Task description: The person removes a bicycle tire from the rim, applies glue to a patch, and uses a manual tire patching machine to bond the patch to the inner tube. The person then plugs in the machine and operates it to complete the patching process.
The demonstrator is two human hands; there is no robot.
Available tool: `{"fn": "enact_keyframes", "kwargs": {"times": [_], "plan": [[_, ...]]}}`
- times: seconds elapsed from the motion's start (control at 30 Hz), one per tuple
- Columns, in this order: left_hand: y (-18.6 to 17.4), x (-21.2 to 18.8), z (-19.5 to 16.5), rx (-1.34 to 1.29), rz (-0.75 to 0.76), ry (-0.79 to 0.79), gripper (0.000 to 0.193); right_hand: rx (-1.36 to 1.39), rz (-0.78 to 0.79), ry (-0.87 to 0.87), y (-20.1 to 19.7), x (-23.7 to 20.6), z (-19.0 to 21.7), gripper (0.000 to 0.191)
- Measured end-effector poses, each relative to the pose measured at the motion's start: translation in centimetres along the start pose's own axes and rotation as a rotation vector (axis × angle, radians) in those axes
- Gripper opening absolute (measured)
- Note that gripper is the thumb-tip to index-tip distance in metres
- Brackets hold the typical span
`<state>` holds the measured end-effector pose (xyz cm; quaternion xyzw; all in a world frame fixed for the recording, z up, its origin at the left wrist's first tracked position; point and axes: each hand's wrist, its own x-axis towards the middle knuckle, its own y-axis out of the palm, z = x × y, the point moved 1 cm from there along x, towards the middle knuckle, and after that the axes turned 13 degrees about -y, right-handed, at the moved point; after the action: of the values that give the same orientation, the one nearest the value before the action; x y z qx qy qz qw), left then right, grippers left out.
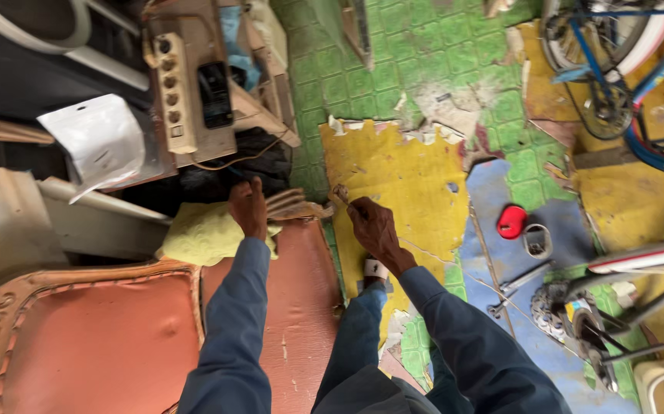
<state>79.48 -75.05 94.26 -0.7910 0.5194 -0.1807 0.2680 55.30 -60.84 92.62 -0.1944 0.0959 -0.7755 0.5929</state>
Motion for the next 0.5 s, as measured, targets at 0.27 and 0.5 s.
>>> {"fn": "enact_keyframes", "kwargs": {"times": [0.27,0.5], "plan": [[-2.6,13.1,1.7,0.477,-0.176,0.071,0.057,0.120,0.008,-0.055,6.4,4.2,-1.0,0.016],[-0.9,15.5,0.0,0.534,-0.127,-0.194,0.094,0.059,-0.003,0.014,4.4,1.9,-2.3,0.017]]}}
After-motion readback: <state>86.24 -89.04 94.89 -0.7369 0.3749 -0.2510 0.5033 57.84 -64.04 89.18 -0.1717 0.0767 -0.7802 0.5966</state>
